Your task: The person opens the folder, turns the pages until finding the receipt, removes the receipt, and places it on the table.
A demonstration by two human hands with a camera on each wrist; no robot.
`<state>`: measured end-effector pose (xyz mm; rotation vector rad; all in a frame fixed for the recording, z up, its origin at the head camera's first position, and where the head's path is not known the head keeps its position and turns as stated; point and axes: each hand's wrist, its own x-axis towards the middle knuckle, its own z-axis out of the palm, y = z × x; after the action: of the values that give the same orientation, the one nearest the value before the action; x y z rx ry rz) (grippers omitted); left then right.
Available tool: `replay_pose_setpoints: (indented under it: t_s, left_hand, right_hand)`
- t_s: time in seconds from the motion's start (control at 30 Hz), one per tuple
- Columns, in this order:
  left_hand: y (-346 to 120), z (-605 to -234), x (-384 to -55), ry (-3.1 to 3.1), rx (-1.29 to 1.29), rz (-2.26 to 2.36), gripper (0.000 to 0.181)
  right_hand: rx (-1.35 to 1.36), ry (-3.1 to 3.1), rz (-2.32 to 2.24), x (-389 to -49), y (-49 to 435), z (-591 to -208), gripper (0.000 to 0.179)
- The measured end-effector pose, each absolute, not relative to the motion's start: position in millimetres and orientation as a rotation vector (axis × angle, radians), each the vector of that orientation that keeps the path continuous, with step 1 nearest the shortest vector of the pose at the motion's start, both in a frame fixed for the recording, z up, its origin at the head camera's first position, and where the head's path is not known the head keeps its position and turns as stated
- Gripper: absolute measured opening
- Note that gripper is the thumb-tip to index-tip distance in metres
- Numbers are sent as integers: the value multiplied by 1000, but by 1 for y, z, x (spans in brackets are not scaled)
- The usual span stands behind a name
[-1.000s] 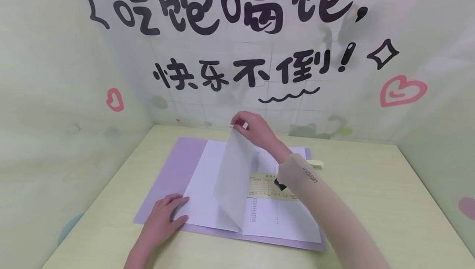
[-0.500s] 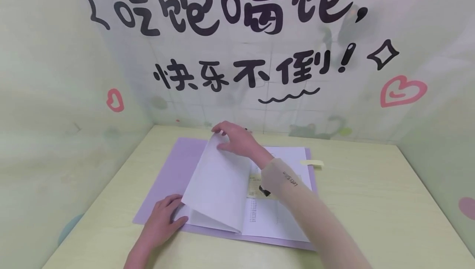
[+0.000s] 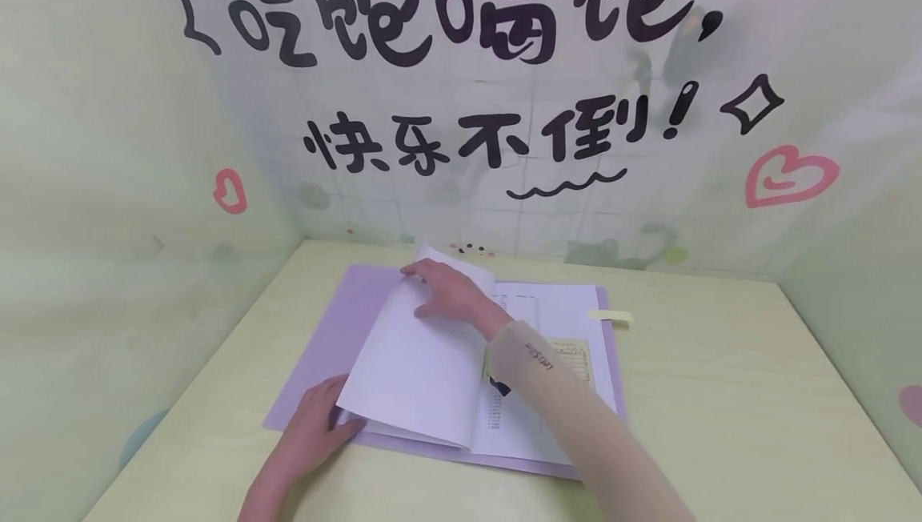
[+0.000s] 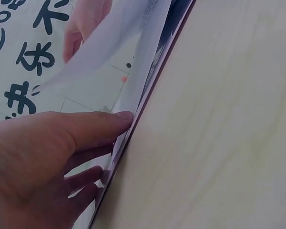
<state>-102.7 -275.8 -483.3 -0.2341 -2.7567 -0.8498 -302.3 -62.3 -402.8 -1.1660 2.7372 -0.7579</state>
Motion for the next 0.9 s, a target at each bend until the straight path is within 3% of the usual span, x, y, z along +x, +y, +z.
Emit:
replay_pose_setpoints:
  t_s: [0.13, 0.37, 0.53, 0.77, 0.9]
  left_hand:
    - [-279, -486, -106, -2740, -260, -907, 61]
    - [-282, -481, -108, -2693, -326, -1028, 88]
    - [-282, -479, -106, -2719, -350, -1035, 95]
    - [-283, -478, -104, -2832, -303, -1025, 96]
    - [-283, -478, -103, -2821, -312, -972, 77]
  right_hand:
    - [-1145, 2743, -737, -301, -62, -410, 71]
    - [-1149, 2726, -723, -300, -65, -422, 70]
    - [-1137, 2730, -678, -301, -69, -433, 69]
    - [-1107, 2740, -606, -299, -76, -445, 68]
    - [-1089, 2744, -585, -297, -81, -447, 67]
